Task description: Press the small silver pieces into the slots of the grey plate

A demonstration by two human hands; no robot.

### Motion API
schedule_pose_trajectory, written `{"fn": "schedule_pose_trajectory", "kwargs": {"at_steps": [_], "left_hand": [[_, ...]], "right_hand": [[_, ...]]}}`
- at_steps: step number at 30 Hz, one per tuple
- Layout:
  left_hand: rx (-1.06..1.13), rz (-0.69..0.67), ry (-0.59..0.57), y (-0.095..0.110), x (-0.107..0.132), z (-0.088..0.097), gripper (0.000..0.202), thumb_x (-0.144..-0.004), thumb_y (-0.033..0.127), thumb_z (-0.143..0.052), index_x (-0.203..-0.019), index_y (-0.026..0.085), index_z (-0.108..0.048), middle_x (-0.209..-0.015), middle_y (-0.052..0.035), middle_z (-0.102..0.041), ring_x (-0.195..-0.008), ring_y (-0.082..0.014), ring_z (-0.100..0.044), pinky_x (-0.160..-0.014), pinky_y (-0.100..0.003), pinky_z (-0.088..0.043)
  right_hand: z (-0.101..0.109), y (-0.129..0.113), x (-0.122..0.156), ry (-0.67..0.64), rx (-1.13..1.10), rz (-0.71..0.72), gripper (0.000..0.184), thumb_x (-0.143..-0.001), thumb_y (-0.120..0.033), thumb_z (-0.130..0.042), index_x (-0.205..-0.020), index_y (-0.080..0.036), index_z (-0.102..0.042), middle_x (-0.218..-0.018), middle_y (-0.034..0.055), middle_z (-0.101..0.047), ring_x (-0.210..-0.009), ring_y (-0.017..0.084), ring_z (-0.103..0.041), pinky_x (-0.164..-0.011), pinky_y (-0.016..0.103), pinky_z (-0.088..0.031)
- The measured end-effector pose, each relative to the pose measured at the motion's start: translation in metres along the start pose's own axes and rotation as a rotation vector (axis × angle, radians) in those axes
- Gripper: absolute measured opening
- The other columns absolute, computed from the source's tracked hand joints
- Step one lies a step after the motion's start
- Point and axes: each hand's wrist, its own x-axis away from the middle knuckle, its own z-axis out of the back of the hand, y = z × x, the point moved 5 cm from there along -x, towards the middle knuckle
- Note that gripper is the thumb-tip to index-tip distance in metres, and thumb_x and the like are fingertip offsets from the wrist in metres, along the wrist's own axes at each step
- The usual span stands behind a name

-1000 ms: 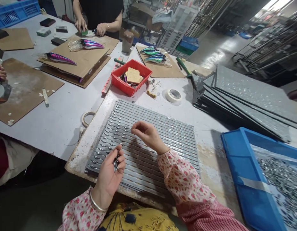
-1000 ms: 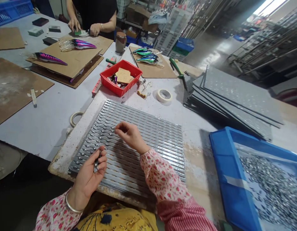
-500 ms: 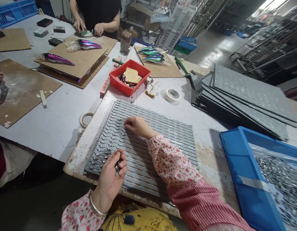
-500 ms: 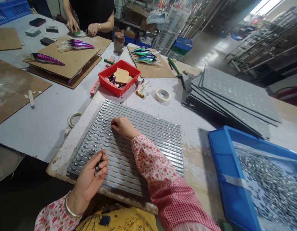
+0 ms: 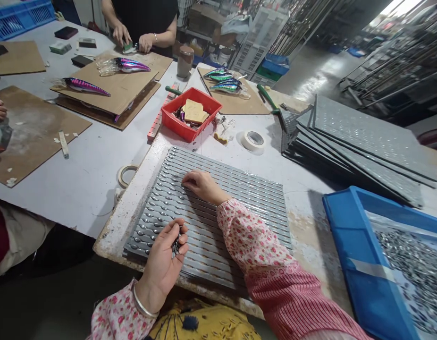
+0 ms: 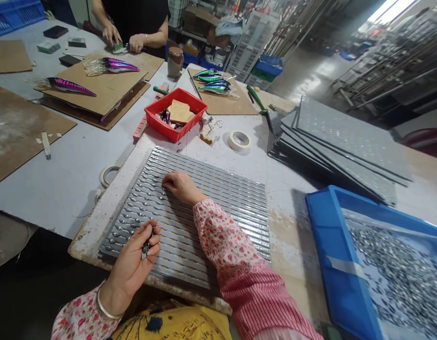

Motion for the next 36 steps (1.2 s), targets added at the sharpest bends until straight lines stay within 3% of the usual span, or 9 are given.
{"fn": "schedule_pose_trajectory", "kwargs": {"at_steps": [7, 15, 24, 30, 36], "left_hand": [[-0.007, -0.006, 0.007, -0.001, 0.001, 0.002, 0.012, -0.075, 0.014, -0.064, -0.086, 0.011, -0.066, -0.081, -0.0045, -0.056, -0.058, -0.0037, -0.044, -0.043, -0.012, -0.036], [0.000, -0.002, 0.018, -0.002, 0.000, 0.001, 0.013, -0.073, 0.014, -0.065, -0.087, 0.012, -0.067, -0.081, -0.0046, -0.057, -0.057, -0.0040, -0.045, -0.043, -0.012, -0.037], [0.029, -0.002, -0.002, -0.001, 0.001, 0.000, 0.010, -0.075, 0.014, -0.064, -0.084, 0.010, -0.066, -0.075, -0.0029, -0.053, -0.054, -0.0034, -0.043, -0.041, -0.012, -0.037], [0.030, -0.032, 0.016, 0.001, -0.001, -0.002, 0.014, -0.075, 0.011, -0.062, -0.088, 0.011, -0.065, -0.078, -0.0043, -0.055, -0.058, -0.0044, -0.046, -0.043, -0.012, -0.038], [0.025, -0.072, 0.003, 0.006, -0.003, -0.003, 0.012, -0.073, 0.012, -0.064, -0.086, 0.014, -0.063, -0.077, -0.0030, -0.057, -0.055, -0.0040, -0.045, -0.041, -0.012, -0.036]], "right_hand": [[0.002, 0.002, -0.003, 0.038, -0.014, -0.087, 0.006, -0.075, -0.010, -0.060, -0.075, -0.015, -0.064, -0.070, 0.0006, -0.063, -0.064, 0.011, -0.053, -0.064, 0.022, -0.038], [0.001, 0.003, -0.003, 0.029, -0.011, -0.067, 0.002, -0.073, -0.013, -0.063, -0.073, -0.015, -0.064, -0.070, 0.0002, -0.059, -0.065, 0.011, -0.050, -0.063, 0.022, -0.036], [0.004, 0.006, 0.015, 0.135, -0.129, -0.070, 0.008, -0.078, -0.021, -0.061, -0.074, -0.015, -0.063, -0.071, 0.0002, -0.059, -0.065, 0.011, -0.050, -0.063, 0.022, -0.038], [-0.001, 0.005, 0.017, 0.114, -0.048, -0.066, 0.007, -0.075, -0.021, -0.064, -0.071, -0.015, -0.063, -0.069, 0.0000, -0.057, -0.067, 0.012, -0.048, -0.065, 0.024, -0.036], [0.006, -0.023, 0.038, 0.099, -0.399, -0.115, 0.016, -0.079, -0.030, -0.060, -0.073, -0.016, -0.060, -0.065, -0.0010, -0.057, -0.058, 0.010, -0.047, -0.056, 0.022, -0.037]]}}
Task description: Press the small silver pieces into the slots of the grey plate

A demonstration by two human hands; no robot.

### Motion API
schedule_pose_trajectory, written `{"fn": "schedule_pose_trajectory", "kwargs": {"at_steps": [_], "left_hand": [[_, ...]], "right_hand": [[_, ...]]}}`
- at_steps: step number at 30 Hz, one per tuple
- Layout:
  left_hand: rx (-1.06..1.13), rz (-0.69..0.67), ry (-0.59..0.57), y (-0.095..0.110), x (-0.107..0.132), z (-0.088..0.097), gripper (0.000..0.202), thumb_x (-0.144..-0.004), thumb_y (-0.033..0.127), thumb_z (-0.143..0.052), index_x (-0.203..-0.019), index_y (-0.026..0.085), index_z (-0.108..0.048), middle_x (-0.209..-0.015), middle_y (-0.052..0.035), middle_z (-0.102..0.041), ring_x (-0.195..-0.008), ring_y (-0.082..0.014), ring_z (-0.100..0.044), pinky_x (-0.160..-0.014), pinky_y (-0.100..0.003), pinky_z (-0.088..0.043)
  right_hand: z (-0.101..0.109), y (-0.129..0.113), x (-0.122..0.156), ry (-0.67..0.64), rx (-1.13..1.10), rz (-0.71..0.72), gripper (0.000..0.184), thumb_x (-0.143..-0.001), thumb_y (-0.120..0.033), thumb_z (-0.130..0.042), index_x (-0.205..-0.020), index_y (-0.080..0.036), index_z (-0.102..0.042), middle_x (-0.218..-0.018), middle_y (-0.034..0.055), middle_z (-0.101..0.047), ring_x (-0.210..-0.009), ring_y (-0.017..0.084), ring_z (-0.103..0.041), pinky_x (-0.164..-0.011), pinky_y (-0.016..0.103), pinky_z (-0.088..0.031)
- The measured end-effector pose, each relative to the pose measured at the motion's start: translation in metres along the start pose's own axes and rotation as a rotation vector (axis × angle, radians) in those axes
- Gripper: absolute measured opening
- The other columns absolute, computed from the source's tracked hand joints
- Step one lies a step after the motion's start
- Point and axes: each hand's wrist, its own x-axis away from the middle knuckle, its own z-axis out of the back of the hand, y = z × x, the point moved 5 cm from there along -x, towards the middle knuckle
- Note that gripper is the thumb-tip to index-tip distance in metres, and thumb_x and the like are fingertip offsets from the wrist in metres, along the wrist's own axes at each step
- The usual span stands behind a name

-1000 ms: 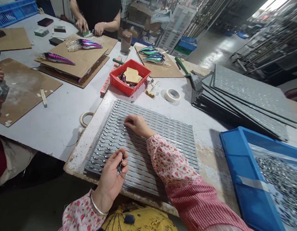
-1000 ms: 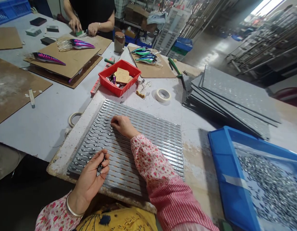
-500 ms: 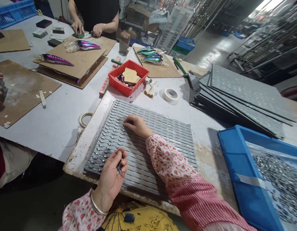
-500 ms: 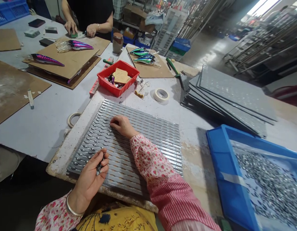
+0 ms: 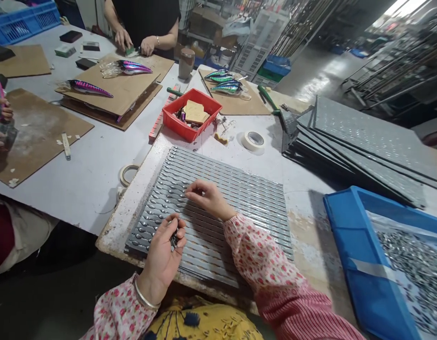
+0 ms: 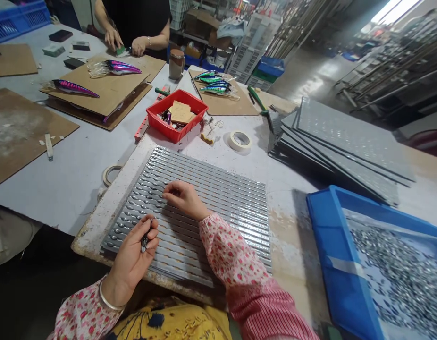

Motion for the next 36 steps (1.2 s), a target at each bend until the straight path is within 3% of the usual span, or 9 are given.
{"fn": "schedule_pose_trajectory", "kwargs": {"at_steps": [5, 12, 14, 16, 18, 20, 29, 33, 36], "left_hand": [[0.016, -0.008, -0.035, 0.001, -0.001, -0.003, 0.012, -0.071, 0.015, -0.068, -0.080, 0.014, -0.060, -0.073, -0.0001, -0.054, -0.052, -0.0024, -0.043, -0.040, -0.011, -0.033], [-0.004, 0.017, -0.013, 0.000, -0.003, -0.005, 0.008, -0.074, 0.017, -0.065, -0.079, 0.012, -0.061, -0.071, -0.0004, -0.052, -0.049, -0.0015, -0.039, -0.037, -0.010, -0.031], [0.005, 0.026, 0.020, 0.002, -0.003, -0.005, 0.011, -0.079, 0.018, -0.058, -0.088, 0.011, -0.062, -0.077, -0.0036, -0.055, -0.052, -0.0030, -0.042, -0.039, -0.012, -0.035], [0.017, 0.035, 0.045, 0.004, -0.002, -0.004, 0.017, -0.082, 0.016, -0.052, -0.096, 0.010, -0.061, -0.083, -0.0062, -0.056, -0.055, -0.0043, -0.045, -0.042, -0.014, -0.039], [0.018, 0.044, 0.042, 0.004, -0.002, -0.004, 0.018, -0.082, 0.013, -0.051, -0.097, 0.009, -0.061, -0.082, -0.0059, -0.056, -0.055, -0.0043, -0.044, -0.042, -0.014, -0.038], [0.010, 0.060, 0.031, 0.002, -0.002, -0.003, 0.015, -0.081, 0.012, -0.053, -0.093, 0.010, -0.061, -0.078, -0.0038, -0.054, -0.052, -0.0035, -0.042, -0.040, -0.013, -0.036], [0.038, 0.088, 0.053, -0.003, 0.000, 0.001, 0.006, -0.080, 0.015, -0.056, -0.079, 0.011, -0.061, -0.075, -0.0036, -0.054, -0.052, -0.0036, -0.041, -0.039, -0.012, -0.034], [0.023, 0.055, 0.027, -0.003, -0.002, 0.001, 0.007, -0.078, 0.015, -0.061, -0.081, 0.009, -0.064, -0.081, -0.0047, -0.056, -0.057, -0.0041, -0.045, -0.041, -0.012, -0.036], [0.021, 0.023, 0.004, -0.002, -0.002, 0.000, 0.010, -0.075, 0.015, -0.064, -0.083, 0.009, -0.065, -0.078, -0.0029, -0.053, -0.057, -0.0032, -0.043, -0.041, -0.011, -0.036]], "right_hand": [[-0.012, -0.034, 0.028, -0.198, -0.204, 0.064, 0.019, -0.079, -0.035, -0.062, -0.079, -0.016, -0.061, -0.072, 0.0007, -0.059, -0.064, 0.010, -0.050, -0.058, 0.022, -0.040], [-0.013, -0.039, 0.029, -0.150, -0.109, 0.140, 0.015, -0.083, -0.030, -0.059, -0.075, -0.017, -0.059, -0.072, 0.0009, -0.059, -0.069, 0.011, -0.050, -0.063, 0.024, -0.040], [-0.008, -0.027, 0.018, -0.061, -0.151, 0.047, 0.016, -0.081, -0.030, -0.059, -0.073, -0.016, -0.057, -0.068, -0.0004, -0.057, -0.064, 0.011, -0.048, -0.060, 0.023, -0.039], [0.001, -0.008, 0.003, 0.112, -0.156, -0.087, 0.016, -0.080, -0.030, -0.059, -0.072, -0.016, -0.056, -0.064, -0.0015, -0.055, -0.059, 0.010, -0.046, -0.057, 0.023, -0.037], [0.007, 0.010, -0.012, 0.272, -0.054, -0.171, 0.014, -0.078, -0.027, -0.059, -0.070, -0.016, -0.057, -0.064, -0.0015, -0.055, -0.061, 0.011, -0.046, -0.061, 0.024, -0.037], [0.008, 0.022, -0.025, 0.343, 0.098, -0.198, 0.012, -0.076, -0.025, -0.061, -0.067, -0.016, -0.058, -0.065, -0.0006, -0.057, -0.066, 0.013, -0.047, -0.066, 0.026, -0.036], [-0.003, 0.032, -0.031, 0.373, 0.549, -0.239, 0.014, -0.078, -0.028, -0.058, -0.067, -0.019, -0.059, -0.072, 0.0008, -0.063, -0.076, 0.019, -0.048, -0.070, 0.030, -0.031], [-0.003, 0.033, -0.031, 0.366, 0.584, -0.256, 0.013, -0.076, -0.028, -0.059, -0.067, -0.019, -0.057, -0.073, 0.0009, -0.063, -0.078, 0.020, -0.048, -0.069, 0.030, -0.030], [0.000, 0.029, -0.028, 0.384, 0.489, -0.241, 0.014, -0.076, -0.028, -0.060, -0.066, -0.019, -0.056, -0.071, 0.0009, -0.061, -0.077, 0.019, -0.047, -0.071, 0.030, -0.032]]}}
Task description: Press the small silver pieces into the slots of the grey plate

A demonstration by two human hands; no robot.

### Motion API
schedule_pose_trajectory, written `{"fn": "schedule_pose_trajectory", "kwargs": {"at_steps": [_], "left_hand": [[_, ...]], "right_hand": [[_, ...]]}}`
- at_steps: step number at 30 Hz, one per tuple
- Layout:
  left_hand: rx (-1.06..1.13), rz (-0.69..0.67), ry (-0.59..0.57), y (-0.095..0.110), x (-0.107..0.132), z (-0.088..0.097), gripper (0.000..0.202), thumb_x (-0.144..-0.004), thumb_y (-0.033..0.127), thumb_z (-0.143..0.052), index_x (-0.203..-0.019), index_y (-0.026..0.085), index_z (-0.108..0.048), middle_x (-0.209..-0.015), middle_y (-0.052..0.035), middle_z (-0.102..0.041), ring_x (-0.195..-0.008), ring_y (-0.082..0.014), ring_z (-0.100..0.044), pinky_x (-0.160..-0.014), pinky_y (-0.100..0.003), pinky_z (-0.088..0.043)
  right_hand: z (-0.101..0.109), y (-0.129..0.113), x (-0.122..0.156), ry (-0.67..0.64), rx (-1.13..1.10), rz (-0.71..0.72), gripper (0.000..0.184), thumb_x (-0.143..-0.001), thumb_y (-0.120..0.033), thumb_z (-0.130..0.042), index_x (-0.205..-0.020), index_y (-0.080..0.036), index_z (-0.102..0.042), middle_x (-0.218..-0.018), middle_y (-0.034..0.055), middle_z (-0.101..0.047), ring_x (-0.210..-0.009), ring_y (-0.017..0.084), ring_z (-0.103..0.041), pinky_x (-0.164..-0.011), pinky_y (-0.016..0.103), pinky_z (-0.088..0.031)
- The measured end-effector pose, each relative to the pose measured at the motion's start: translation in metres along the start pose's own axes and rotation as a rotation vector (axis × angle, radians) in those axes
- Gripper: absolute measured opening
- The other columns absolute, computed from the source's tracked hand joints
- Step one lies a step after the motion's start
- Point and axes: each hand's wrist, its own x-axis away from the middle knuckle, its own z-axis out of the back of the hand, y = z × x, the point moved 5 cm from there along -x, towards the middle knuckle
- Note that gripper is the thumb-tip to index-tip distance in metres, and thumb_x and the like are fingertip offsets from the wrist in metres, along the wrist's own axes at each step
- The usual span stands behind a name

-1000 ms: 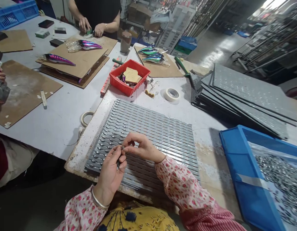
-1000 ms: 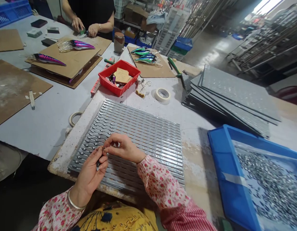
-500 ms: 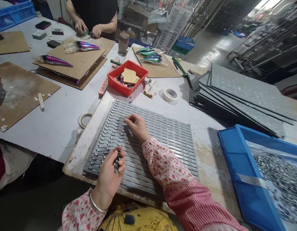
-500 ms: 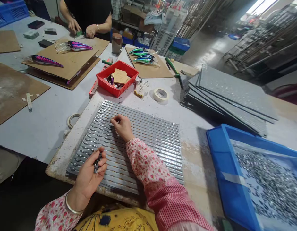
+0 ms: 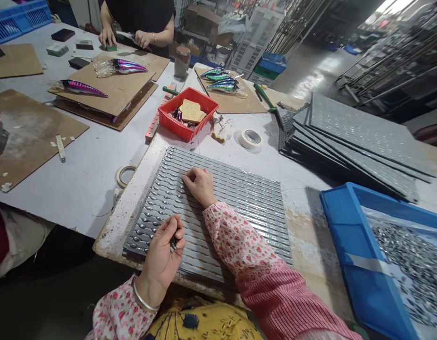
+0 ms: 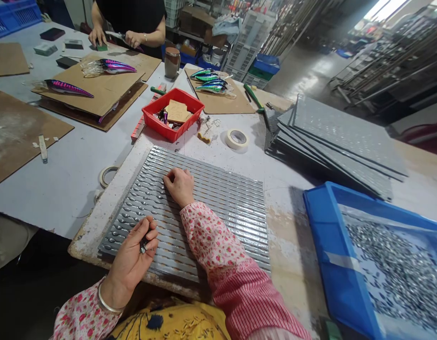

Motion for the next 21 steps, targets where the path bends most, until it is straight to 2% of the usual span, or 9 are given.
{"fn": "schedule_pose_trajectory", "kwargs": {"at_steps": [3, 6, 8, 9, 16, 21], "left_hand": [[-0.013, -0.027, -0.010, 0.003, 0.002, -0.002, 0.016, -0.075, 0.015, -0.064, -0.089, 0.010, -0.066, -0.075, -0.0011, -0.050, -0.055, -0.0025, -0.040, -0.041, -0.011, -0.034], [-0.041, -0.050, -0.016, 0.007, 0.004, -0.004, 0.021, -0.076, 0.016, -0.063, -0.097, 0.011, -0.065, -0.078, -0.0021, -0.051, -0.055, -0.0032, -0.040, -0.042, -0.013, -0.035], [-0.045, -0.077, -0.022, 0.009, 0.004, -0.004, 0.020, -0.076, 0.017, -0.063, -0.095, 0.011, -0.065, -0.078, -0.0025, -0.052, -0.055, -0.0034, -0.041, -0.041, -0.013, -0.035], [-0.043, -0.090, -0.026, 0.009, 0.004, -0.004, 0.019, -0.075, 0.017, -0.064, -0.093, 0.012, -0.065, -0.077, -0.0023, -0.053, -0.054, -0.0033, -0.041, -0.041, -0.012, -0.034], [-0.035, -0.114, -0.019, 0.008, 0.001, -0.003, 0.012, -0.071, 0.022, -0.070, -0.075, 0.015, -0.061, -0.065, 0.0021, -0.051, -0.049, -0.0024, -0.038, -0.038, -0.012, -0.030], [-0.049, -0.185, 0.021, 0.011, -0.001, -0.002, 0.019, -0.063, 0.022, -0.076, -0.075, 0.013, -0.064, -0.072, 0.0018, -0.054, -0.050, -0.0013, -0.038, -0.038, -0.012, -0.028]], "right_hand": [[0.014, -0.011, 0.012, -0.046, -0.283, 0.049, 0.015, -0.077, -0.027, -0.059, -0.067, -0.018, -0.055, -0.067, 0.0000, -0.058, -0.070, 0.015, -0.047, -0.068, 0.027, -0.035], [0.024, -0.030, 0.033, -0.324, -0.550, 0.138, 0.017, -0.079, -0.030, -0.059, -0.069, -0.017, -0.056, -0.065, -0.0012, -0.056, -0.062, 0.011, -0.046, -0.059, 0.024, -0.036], [0.030, -0.039, 0.048, -0.490, -0.613, 0.173, 0.016, -0.079, -0.031, -0.060, -0.073, -0.016, -0.058, -0.067, -0.0012, -0.058, -0.061, 0.010, -0.047, -0.057, 0.022, -0.036], [0.033, -0.042, 0.053, -0.530, -0.619, 0.183, 0.015, -0.079, -0.031, -0.060, -0.075, -0.016, -0.059, -0.068, -0.0010, -0.058, -0.061, 0.010, -0.047, -0.057, 0.022, -0.036], [0.038, -0.051, 0.065, -0.595, -0.598, 0.221, 0.015, -0.078, -0.030, -0.063, -0.078, -0.016, -0.063, -0.071, 0.0001, -0.061, -0.064, 0.010, -0.051, -0.058, 0.021, -0.038], [0.032, -0.049, 0.068, -0.643, -0.621, 0.119, 0.021, -0.077, -0.035, -0.064, -0.074, -0.014, -0.064, -0.064, -0.0010, -0.059, -0.056, 0.007, -0.043, -0.052, 0.020, -0.034]]}}
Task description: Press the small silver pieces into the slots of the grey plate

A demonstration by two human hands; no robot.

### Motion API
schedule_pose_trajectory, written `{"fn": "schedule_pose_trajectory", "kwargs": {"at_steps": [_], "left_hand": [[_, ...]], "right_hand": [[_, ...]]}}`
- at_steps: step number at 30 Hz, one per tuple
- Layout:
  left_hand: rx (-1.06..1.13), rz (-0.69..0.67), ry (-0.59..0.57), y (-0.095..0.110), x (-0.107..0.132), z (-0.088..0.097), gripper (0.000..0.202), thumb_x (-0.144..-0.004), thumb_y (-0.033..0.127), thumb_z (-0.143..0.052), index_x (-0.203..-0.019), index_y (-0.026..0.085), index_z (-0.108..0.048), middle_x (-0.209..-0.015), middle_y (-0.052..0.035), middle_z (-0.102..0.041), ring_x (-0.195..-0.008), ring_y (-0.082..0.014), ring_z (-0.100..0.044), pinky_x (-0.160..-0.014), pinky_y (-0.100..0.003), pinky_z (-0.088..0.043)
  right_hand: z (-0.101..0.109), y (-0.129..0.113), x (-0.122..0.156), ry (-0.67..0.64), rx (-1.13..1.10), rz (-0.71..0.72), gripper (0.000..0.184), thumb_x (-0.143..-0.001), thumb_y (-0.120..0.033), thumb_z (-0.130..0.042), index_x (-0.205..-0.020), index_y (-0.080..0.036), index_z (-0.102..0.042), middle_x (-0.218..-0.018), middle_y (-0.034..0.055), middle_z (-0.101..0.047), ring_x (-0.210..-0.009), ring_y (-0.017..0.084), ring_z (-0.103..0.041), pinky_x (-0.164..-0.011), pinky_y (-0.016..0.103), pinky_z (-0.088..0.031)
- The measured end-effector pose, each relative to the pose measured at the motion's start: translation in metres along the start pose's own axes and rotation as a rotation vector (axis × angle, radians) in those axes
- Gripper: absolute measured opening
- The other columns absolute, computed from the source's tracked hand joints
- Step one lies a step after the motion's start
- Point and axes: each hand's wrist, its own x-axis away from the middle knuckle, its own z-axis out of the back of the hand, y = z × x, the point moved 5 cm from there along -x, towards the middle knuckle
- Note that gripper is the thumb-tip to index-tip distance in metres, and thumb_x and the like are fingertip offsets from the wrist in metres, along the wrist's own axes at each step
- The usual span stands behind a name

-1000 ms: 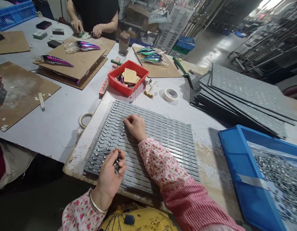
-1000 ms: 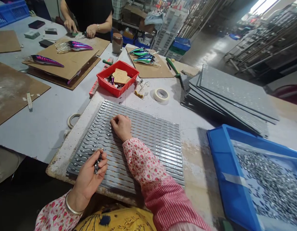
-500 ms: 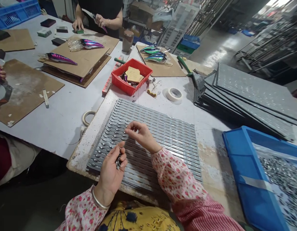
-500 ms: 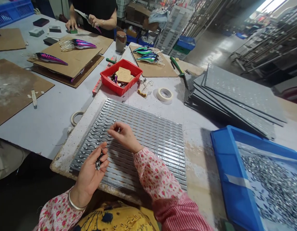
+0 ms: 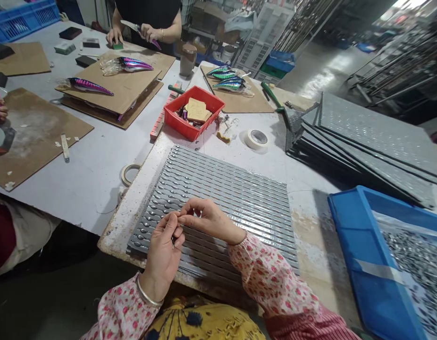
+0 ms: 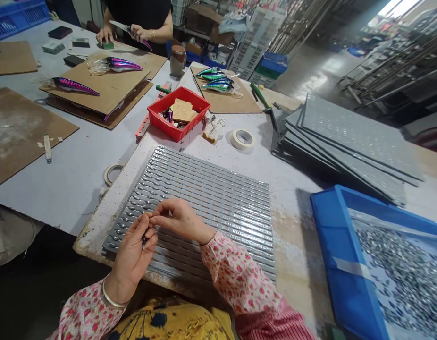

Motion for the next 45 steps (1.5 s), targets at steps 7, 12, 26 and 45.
{"fn": "schedule_pose_trajectory", "kwargs": {"at_steps": [7, 12, 26, 45], "left_hand": [[-0.093, -0.103, 0.005, 0.008, -0.003, -0.003, 0.022, -0.061, 0.023, -0.077, -0.078, 0.012, -0.068, -0.070, 0.0004, -0.055, -0.052, -0.0033, -0.038, -0.041, -0.015, -0.030], [-0.116, -0.126, -0.017, 0.013, -0.004, -0.006, 0.018, -0.066, 0.023, -0.073, -0.081, 0.013, -0.070, -0.075, -0.0013, -0.057, -0.056, -0.0045, -0.039, -0.042, -0.015, -0.032], [-0.130, -0.091, 0.046, 0.018, -0.006, -0.007, 0.020, -0.076, 0.024, -0.063, -0.094, 0.015, -0.068, -0.088, -0.0045, -0.059, -0.062, -0.0056, -0.047, -0.049, -0.014, -0.040], [0.050, 0.125, 0.007, 0.006, -0.002, -0.007, 0.012, -0.071, 0.013, -0.067, -0.082, 0.012, -0.063, -0.083, -0.0046, -0.060, -0.057, -0.0037, -0.047, -0.042, -0.011, -0.037]], "right_hand": [[-0.011, 0.018, -0.002, -0.017, -0.321, -0.140, 0.033, -0.073, -0.045, -0.066, -0.077, -0.013, -0.064, -0.062, -0.0006, -0.057, -0.055, 0.008, -0.045, -0.052, 0.021, -0.035], [-0.016, 0.024, -0.004, 0.018, -0.485, -0.172, 0.032, -0.070, -0.045, -0.069, -0.077, -0.014, -0.063, -0.067, 0.0016, -0.063, -0.062, 0.012, -0.054, -0.062, 0.025, -0.044], [0.015, 0.024, -0.035, 0.161, -0.349, -0.092, 0.022, -0.071, -0.037, -0.067, -0.072, -0.015, -0.062, -0.064, -0.0015, -0.057, -0.059, 0.009, -0.048, -0.058, 0.022, -0.039], [0.048, 0.042, -0.100, 0.413, 0.491, -0.081, 0.009, -0.074, -0.026, -0.062, -0.071, -0.017, -0.061, -0.066, -0.0005, -0.059, -0.062, 0.012, -0.049, -0.059, 0.024, -0.034]]}}
